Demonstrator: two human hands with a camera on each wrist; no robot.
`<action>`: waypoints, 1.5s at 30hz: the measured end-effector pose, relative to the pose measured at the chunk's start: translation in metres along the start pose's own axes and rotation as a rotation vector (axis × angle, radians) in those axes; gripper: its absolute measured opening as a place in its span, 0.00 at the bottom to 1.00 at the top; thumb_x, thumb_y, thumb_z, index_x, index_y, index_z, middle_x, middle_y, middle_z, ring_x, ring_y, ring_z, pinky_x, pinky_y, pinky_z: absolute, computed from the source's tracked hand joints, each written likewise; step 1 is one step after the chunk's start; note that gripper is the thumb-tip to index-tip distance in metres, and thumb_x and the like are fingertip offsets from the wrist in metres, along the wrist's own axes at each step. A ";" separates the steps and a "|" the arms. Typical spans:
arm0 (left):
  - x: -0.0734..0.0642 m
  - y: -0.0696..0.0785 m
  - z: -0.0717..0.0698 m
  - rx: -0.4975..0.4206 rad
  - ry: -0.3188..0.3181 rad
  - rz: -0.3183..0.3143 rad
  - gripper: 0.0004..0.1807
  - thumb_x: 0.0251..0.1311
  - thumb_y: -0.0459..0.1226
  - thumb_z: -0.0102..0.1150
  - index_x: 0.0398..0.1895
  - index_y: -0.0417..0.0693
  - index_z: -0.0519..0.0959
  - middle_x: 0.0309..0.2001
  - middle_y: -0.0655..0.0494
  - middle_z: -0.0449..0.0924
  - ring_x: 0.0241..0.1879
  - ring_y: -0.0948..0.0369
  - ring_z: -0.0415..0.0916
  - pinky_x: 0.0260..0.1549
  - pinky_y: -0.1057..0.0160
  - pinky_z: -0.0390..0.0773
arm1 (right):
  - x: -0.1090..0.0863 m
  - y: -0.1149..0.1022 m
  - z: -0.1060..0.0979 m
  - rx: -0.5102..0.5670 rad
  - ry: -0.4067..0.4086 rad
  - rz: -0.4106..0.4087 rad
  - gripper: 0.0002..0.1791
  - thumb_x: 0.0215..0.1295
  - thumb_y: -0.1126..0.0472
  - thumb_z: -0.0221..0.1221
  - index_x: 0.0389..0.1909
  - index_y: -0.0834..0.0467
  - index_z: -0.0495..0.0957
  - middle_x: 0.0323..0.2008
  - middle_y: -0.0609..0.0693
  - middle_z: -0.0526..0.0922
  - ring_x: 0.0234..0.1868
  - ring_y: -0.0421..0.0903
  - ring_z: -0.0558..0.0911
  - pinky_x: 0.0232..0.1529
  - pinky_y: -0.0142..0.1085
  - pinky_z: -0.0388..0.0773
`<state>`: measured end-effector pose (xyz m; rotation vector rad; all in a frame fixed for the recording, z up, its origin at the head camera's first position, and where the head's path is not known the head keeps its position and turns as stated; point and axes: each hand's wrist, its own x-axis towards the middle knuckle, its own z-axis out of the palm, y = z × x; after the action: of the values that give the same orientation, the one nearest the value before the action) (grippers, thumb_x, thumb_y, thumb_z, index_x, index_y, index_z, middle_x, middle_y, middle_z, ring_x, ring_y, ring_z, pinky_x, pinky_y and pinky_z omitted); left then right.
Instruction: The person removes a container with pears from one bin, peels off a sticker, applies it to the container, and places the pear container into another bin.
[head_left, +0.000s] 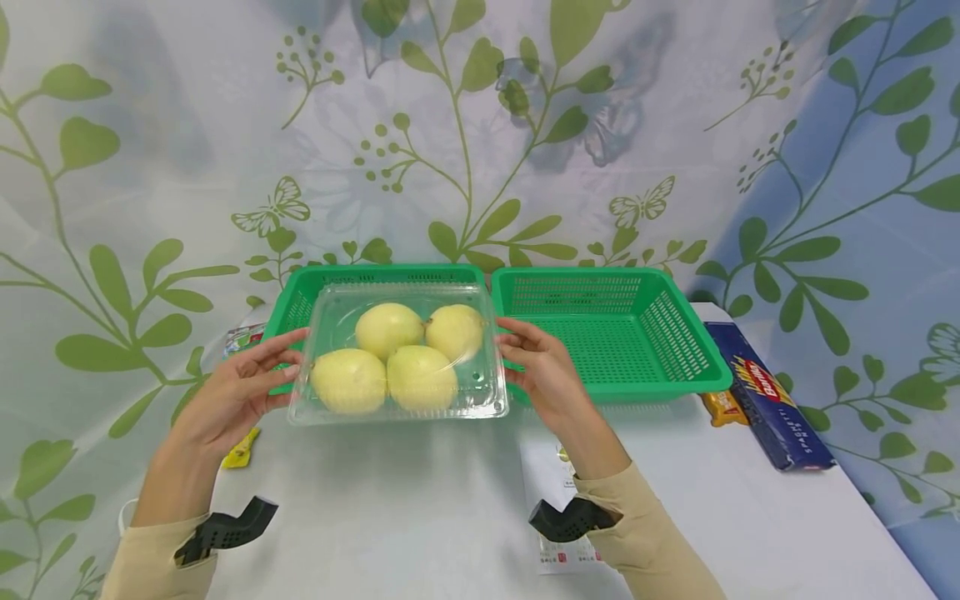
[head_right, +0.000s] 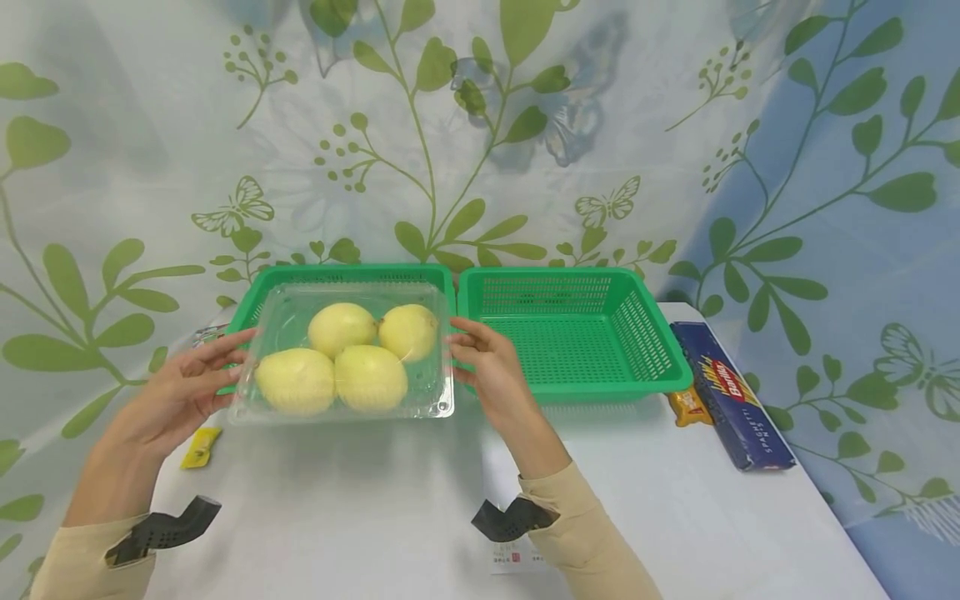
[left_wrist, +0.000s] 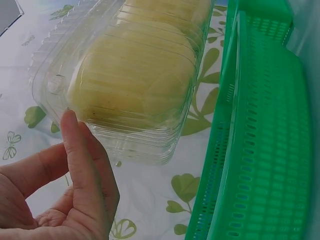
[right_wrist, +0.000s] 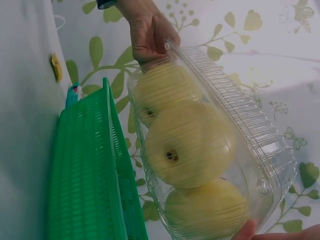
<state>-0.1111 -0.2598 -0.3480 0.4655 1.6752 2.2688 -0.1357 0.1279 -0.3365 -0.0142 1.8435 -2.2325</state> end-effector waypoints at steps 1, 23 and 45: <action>-0.001 -0.001 0.000 0.006 -0.005 0.003 0.27 0.73 0.22 0.42 0.69 0.53 0.72 0.47 0.62 0.79 0.42 0.69 0.80 0.38 0.69 0.85 | -0.002 0.000 0.000 -0.001 -0.002 0.000 0.25 0.74 0.68 0.51 0.71 0.57 0.68 0.41 0.40 0.75 0.45 0.38 0.76 0.45 0.32 0.73; -0.023 -0.018 0.011 -0.052 -0.031 0.011 0.31 0.73 0.21 0.38 0.72 0.54 0.70 0.49 0.61 0.77 0.41 0.69 0.82 0.38 0.69 0.85 | -0.033 0.010 -0.009 0.088 -0.029 0.030 0.26 0.73 0.69 0.53 0.70 0.59 0.67 0.40 0.38 0.78 0.43 0.35 0.78 0.45 0.31 0.73; -0.057 -0.054 0.028 0.035 0.030 -0.061 0.31 0.73 0.23 0.41 0.74 0.58 0.67 0.47 0.66 0.77 0.40 0.71 0.80 0.38 0.68 0.87 | -0.065 0.043 -0.024 0.104 -0.026 0.123 0.27 0.71 0.67 0.55 0.70 0.59 0.66 0.41 0.40 0.78 0.43 0.36 0.79 0.45 0.31 0.77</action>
<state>-0.0453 -0.2432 -0.3974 0.3839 1.7222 2.2173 -0.0683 0.1560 -0.3737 0.0867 1.6654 -2.2294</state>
